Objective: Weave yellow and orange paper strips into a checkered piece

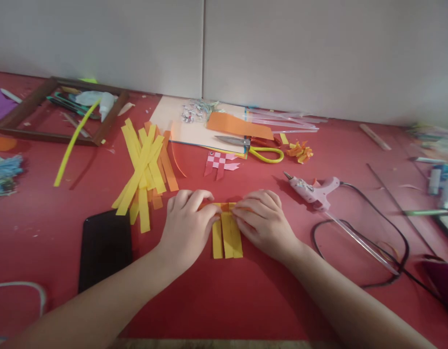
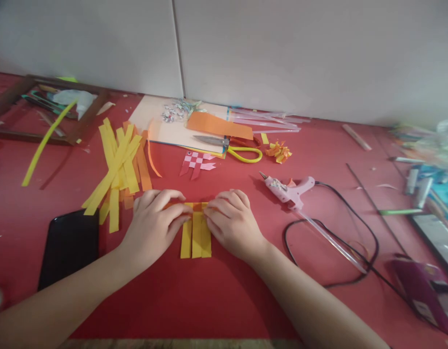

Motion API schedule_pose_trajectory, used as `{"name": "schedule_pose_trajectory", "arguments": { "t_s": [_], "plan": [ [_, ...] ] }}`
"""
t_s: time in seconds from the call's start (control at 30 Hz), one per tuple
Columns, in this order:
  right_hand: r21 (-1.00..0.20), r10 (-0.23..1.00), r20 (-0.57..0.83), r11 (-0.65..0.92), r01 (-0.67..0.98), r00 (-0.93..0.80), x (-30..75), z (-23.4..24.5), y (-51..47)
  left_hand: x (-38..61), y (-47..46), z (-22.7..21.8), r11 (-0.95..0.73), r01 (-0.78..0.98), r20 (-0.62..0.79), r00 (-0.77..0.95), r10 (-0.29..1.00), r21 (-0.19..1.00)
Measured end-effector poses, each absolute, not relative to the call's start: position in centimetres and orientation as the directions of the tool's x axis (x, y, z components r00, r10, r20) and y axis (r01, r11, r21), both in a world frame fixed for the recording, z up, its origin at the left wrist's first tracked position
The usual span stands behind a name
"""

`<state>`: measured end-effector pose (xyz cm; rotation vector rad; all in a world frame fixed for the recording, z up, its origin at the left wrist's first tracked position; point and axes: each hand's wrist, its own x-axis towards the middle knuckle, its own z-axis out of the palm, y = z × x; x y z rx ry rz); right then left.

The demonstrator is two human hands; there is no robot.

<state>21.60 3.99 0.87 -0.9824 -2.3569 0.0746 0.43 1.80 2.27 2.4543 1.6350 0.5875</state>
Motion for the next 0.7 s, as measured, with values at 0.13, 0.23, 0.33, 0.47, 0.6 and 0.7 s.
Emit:
{"name": "schedule_pose_trajectory", "arguments": {
  "t_s": [0.13, 0.23, 0.33, 0.47, 0.6, 0.7],
  "plan": [
    [-0.291, 0.69, 0.455, 0.713, 0.638, -0.563, 21.59, 0.83, 3.97, 0.21, 2.0, 2.05, -0.448, 0.827, 0.217, 0.395, 0.893, 0.34],
    [-0.305, 0.701, 0.435, 0.705, 0.64, -0.565, 21.62, 0.68, 3.98, 0.13, 2.07, 1.86, -0.495, 0.798, 0.228, 0.44, 0.868, 0.344],
    [-0.284, 0.695, 0.422, 0.711, 0.644, -0.581, 21.64, 0.5, 4.01, 0.14, 2.05, 1.64, -0.543, 0.772, 0.256, 0.48, 0.839, 0.331],
    [-0.253, 0.69, 0.412, 0.714, 0.652, -0.595, 21.53, 0.47, 3.97, 0.22, 1.96, 1.36, -0.598, 0.746, 0.272, 0.534, 0.8, 0.293],
    [-0.243, 0.681, 0.42, 0.721, 0.649, -0.6, 21.39, 0.57, 3.91, 0.28, 1.89, 1.26, -0.64, 0.714, 0.282, 0.576, 0.767, 0.282],
    [-0.245, 0.68, 0.417, 0.723, 0.646, -0.602, 21.35, 0.56, 3.9, 0.3, 1.86, 1.29, -0.655, 0.713, 0.29, 0.59, 0.754, 0.25]
  ]
}}
